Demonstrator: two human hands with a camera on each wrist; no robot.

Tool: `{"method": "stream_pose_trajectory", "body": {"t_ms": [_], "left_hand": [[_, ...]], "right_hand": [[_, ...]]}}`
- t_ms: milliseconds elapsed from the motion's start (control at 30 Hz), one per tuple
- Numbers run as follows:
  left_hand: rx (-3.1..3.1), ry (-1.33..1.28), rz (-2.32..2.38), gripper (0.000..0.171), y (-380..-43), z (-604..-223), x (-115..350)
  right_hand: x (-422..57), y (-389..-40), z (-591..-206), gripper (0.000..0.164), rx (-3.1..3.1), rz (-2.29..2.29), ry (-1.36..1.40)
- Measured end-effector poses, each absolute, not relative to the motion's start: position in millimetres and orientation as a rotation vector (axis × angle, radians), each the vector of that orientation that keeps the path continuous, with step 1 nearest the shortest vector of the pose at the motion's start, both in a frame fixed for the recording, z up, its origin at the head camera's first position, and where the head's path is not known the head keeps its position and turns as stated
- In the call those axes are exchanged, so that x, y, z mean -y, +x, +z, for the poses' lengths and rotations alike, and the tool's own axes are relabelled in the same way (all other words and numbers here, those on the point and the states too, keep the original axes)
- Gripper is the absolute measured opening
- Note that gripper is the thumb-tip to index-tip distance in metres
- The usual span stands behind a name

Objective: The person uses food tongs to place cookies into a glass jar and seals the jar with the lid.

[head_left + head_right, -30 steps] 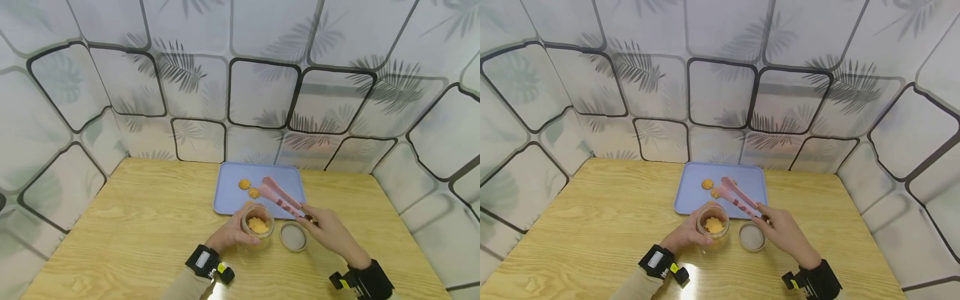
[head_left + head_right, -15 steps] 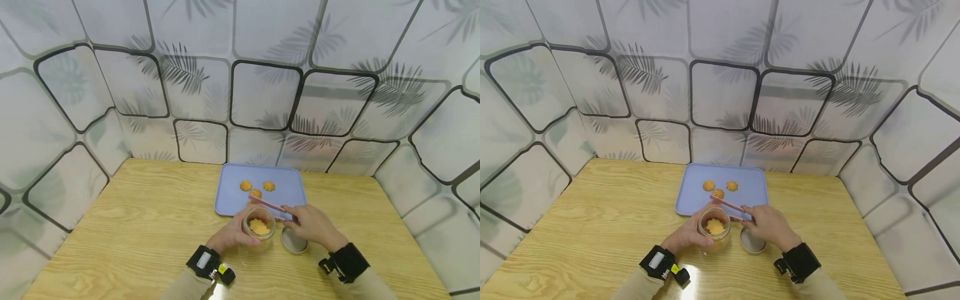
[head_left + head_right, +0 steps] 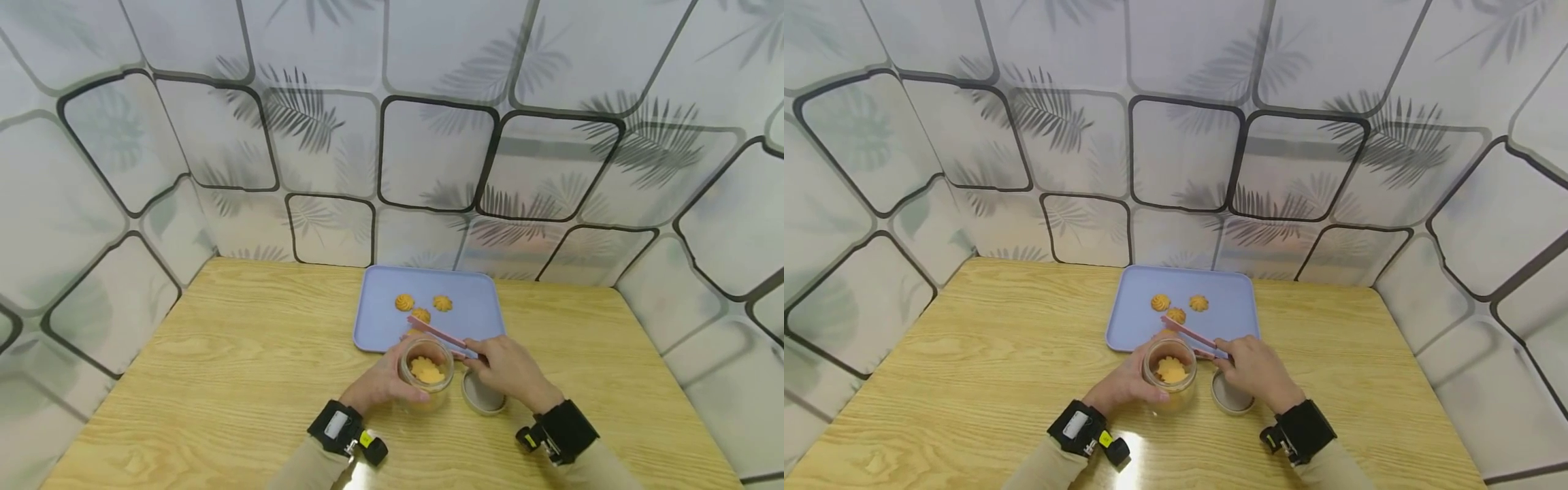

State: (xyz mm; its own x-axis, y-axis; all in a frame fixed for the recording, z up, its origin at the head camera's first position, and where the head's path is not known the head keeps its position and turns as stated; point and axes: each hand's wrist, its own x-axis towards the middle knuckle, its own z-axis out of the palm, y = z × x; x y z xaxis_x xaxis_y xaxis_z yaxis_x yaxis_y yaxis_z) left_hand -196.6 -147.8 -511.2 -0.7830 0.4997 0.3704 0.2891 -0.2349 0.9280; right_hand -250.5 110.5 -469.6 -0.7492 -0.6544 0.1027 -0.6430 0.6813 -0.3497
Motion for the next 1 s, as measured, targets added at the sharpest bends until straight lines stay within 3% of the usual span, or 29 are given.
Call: {"method": "stream_pose_trajectory", "body": {"t_ms": [300,1000], "left_hand": [[-1.868,0.980,2.144,0.064,-198.0,-510.9,147.2],[-1.876,0.922,2.136,0.072,-195.0,-511.3,149.9]], "right_hand": [[-115.6,-247.5,-468.2,0.039,-2.825,-0.692,-1.070],[-142.1,-217.1,-411.6,0.038,-2.634,-1.187,-1.136]]}}
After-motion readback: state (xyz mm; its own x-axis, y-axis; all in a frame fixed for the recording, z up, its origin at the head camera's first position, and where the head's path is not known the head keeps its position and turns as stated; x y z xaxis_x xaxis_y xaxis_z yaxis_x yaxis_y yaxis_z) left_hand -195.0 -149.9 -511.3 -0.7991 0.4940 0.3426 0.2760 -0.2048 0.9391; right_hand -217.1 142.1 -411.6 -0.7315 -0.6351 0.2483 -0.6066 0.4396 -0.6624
